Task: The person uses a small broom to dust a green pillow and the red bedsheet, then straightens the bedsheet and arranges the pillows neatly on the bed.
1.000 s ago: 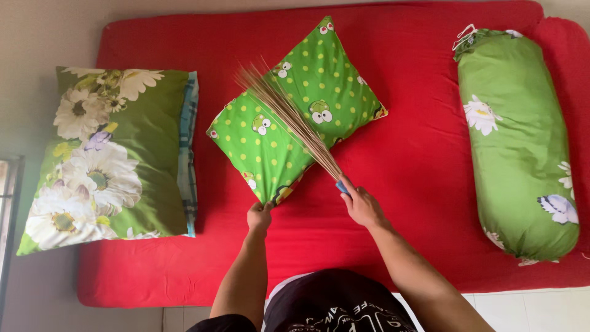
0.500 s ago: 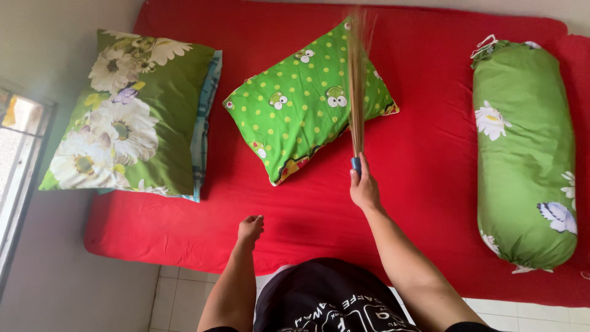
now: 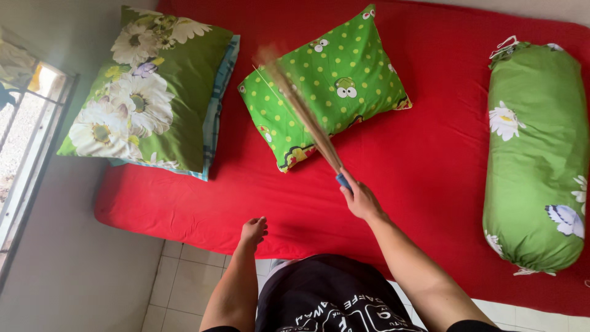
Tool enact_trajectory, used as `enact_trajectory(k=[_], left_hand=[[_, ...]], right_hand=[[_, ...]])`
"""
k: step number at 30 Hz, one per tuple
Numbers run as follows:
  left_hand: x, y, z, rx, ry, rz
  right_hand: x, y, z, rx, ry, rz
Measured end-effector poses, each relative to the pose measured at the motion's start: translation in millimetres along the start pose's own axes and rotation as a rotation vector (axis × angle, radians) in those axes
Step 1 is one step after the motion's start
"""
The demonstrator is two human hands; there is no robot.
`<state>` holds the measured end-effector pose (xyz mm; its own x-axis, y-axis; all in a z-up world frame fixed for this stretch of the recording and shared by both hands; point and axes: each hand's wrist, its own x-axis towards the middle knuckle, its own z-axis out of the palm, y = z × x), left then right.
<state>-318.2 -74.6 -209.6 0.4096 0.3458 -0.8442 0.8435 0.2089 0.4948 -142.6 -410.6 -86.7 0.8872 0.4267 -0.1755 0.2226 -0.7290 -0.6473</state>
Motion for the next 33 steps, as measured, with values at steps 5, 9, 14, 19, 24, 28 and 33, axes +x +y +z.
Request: enact_trajectory(k=[5,9,14,19,24,28,33], left_hand=[[-4,-7,0,-0.034,-0.002,-0.012],[-9,-13,1,-0.016,-0.003,-0.022],[-10,-12,-2,-0.013,0.003,-0.014],[-9,-10,-2,0.015,0.013,-0.008],[-9,-6,0,0.051,0.023,-0.016],[-10,-3,3,0.045,0.002,-0.012],[-7,8,13,0.087,-0.005,-0.015]], right_hand=[[16,-4,1,-0.033,-0.013,0.152],[-6,-3,16,-0.168,-0.272,0.042],[-24,-1,16,-0.084,-0.295,-0.030],[-18,6,-1,-0.011,-0.042,-0.086],[0,12,-8,0.009,0.151,0.184],[-15,19,3,-0.016,-0.095,0.209],[-31,27,2,0.060,-0.125,0.040]])
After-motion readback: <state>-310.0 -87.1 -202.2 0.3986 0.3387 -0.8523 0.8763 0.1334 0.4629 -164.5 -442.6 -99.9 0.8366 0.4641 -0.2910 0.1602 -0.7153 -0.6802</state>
